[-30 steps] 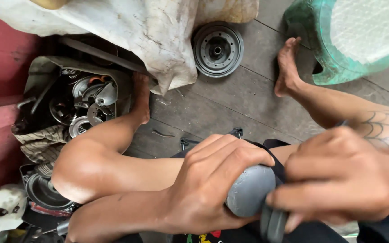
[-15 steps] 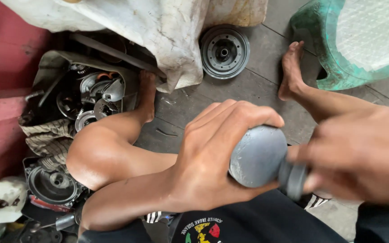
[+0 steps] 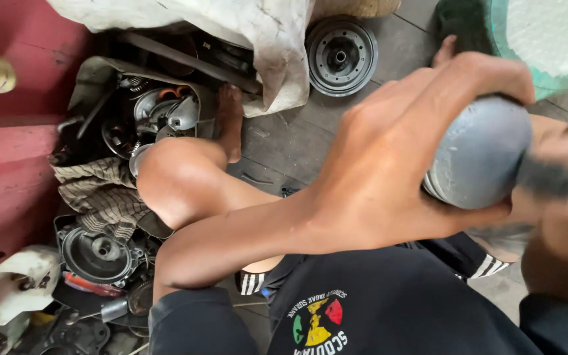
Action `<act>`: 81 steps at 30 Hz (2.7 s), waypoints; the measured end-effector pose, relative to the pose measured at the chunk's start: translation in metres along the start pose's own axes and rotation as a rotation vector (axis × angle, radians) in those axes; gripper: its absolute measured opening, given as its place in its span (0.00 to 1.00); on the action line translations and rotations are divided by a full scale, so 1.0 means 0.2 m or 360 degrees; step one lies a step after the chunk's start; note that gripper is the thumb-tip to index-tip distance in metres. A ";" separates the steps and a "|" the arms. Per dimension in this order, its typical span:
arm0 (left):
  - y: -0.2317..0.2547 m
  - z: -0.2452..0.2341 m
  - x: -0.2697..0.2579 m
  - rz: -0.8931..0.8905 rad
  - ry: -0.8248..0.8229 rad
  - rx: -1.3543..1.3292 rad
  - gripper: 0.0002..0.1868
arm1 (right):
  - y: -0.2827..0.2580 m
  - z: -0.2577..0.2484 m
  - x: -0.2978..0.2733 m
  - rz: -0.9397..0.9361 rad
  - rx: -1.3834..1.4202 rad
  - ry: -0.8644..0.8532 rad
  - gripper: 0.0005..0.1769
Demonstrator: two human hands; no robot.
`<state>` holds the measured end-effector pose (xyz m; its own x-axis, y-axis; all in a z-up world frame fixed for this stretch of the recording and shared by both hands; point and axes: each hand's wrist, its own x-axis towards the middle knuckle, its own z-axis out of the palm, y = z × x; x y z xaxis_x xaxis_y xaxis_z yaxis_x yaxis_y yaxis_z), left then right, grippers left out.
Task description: The person sits on the floor and scrubs a metal piston with a wire brush, focusing on the top and sides. They then pick up a circular metal gear and scrub its teeth and surface before returning to the piston to continue cleaning.
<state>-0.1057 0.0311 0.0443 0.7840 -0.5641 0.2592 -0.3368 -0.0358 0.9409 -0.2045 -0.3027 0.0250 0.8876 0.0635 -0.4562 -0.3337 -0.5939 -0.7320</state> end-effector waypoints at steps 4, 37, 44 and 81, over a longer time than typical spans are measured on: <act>-0.03 0.05 -0.08 -0.0037 -0.0152 0.0001 0.40 | -0.30 0.27 -0.06 -0.0233 -0.0109 0.0021 0.16; -0.03 0.02 -0.17 0.0313 -0.0022 -0.0049 0.36 | -0.41 0.45 -0.23 -0.0806 -0.0233 0.0606 0.20; -0.01 -0.02 -0.14 0.0325 0.0021 -0.0100 0.36 | -0.38 0.39 -0.17 -0.0992 -0.0552 0.0710 0.16; -0.49 0.10 0.04 -0.0194 0.0198 0.0062 0.29 | -0.21 0.27 0.52 -0.1054 -0.0384 0.0192 0.13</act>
<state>-0.0769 0.0129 -0.0503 0.8779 -0.4471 0.1712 -0.2537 -0.1312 0.9584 -0.1147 -0.2282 -0.0194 0.9132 0.3911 0.1147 0.3545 -0.6234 -0.6969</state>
